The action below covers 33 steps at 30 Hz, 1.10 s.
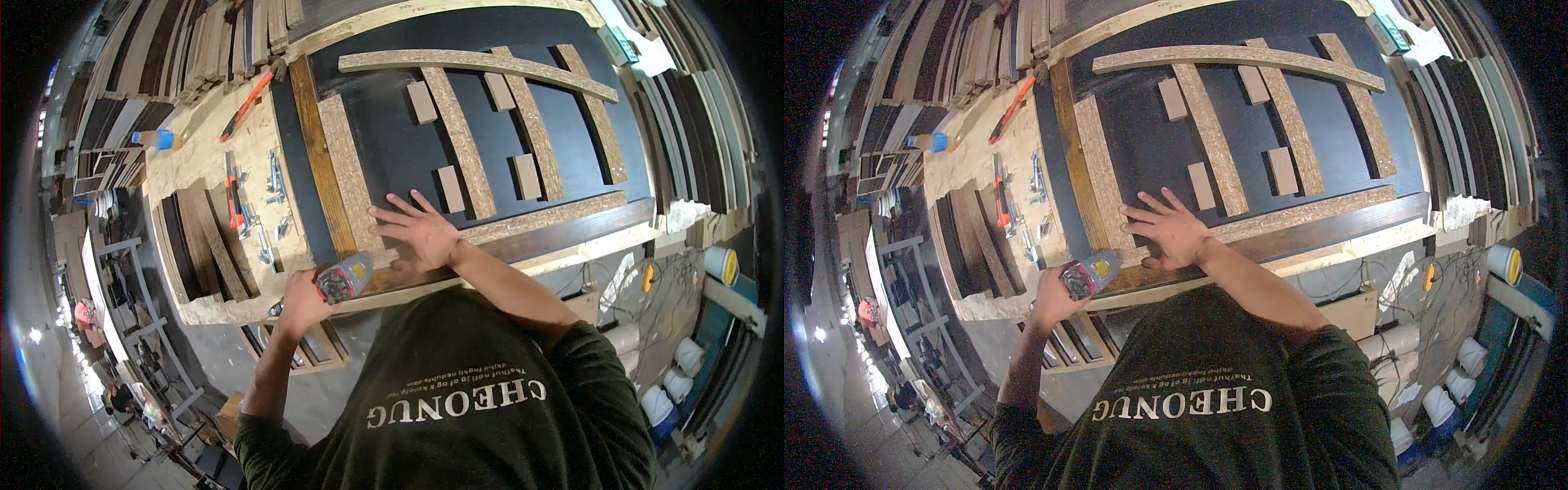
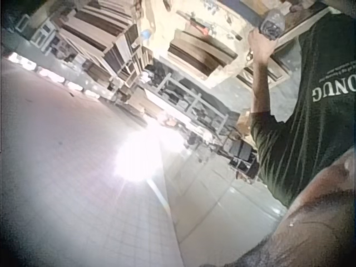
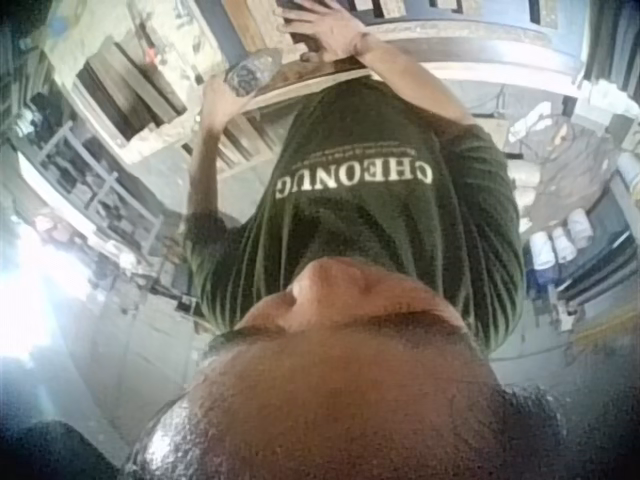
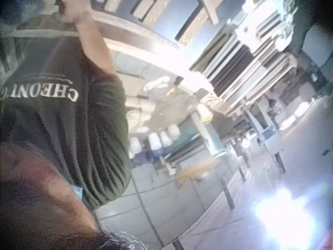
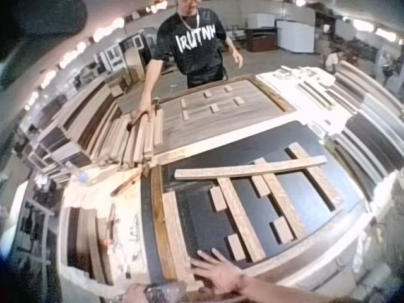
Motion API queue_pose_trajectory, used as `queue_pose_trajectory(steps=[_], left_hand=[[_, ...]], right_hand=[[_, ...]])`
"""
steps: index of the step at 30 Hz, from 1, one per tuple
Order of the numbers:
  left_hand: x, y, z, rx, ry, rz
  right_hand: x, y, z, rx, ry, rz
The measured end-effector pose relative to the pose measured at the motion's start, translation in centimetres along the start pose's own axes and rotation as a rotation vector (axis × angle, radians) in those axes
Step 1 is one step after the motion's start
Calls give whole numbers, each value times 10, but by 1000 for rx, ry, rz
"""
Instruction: Assembling wooden frame components using glue and a pneumatic stapler.
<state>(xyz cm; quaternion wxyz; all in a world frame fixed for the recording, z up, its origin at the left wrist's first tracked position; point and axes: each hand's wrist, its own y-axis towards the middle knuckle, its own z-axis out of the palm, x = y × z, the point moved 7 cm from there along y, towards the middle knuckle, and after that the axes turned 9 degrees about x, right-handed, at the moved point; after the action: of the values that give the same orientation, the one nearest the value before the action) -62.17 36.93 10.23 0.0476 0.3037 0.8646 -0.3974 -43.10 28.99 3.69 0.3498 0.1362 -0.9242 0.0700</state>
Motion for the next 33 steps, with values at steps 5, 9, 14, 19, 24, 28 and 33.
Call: queue_pose_trajectory(steps=[5, 9, 14, 19, 24, 28, 33], left_hand=[[5, 6, 6, -14, 49, -66], [9, 10, 10, 32, 25, -47], [-12, 10, 4, -76, 95, 73], [-4, 20, 14, -42, 62, 60], [-14, 0, -1, -94, -135, 86], [48, -30, 14, -191, -281, -140], [77, -31, 21, -331, -364, -214]], right_hand=[[-1, 1, 3, 24, -9, 9], [-2, 1, 2, 40, 1, 21], [-3, 1, 1, 47, -8, 23], [-1, -2, -2, 24, -4, 29], [-2, -16, -17, -16, -48, 78], [-38, -80, -67, -331, -254, 513], [-37, -107, -49, -190, -151, 494]])
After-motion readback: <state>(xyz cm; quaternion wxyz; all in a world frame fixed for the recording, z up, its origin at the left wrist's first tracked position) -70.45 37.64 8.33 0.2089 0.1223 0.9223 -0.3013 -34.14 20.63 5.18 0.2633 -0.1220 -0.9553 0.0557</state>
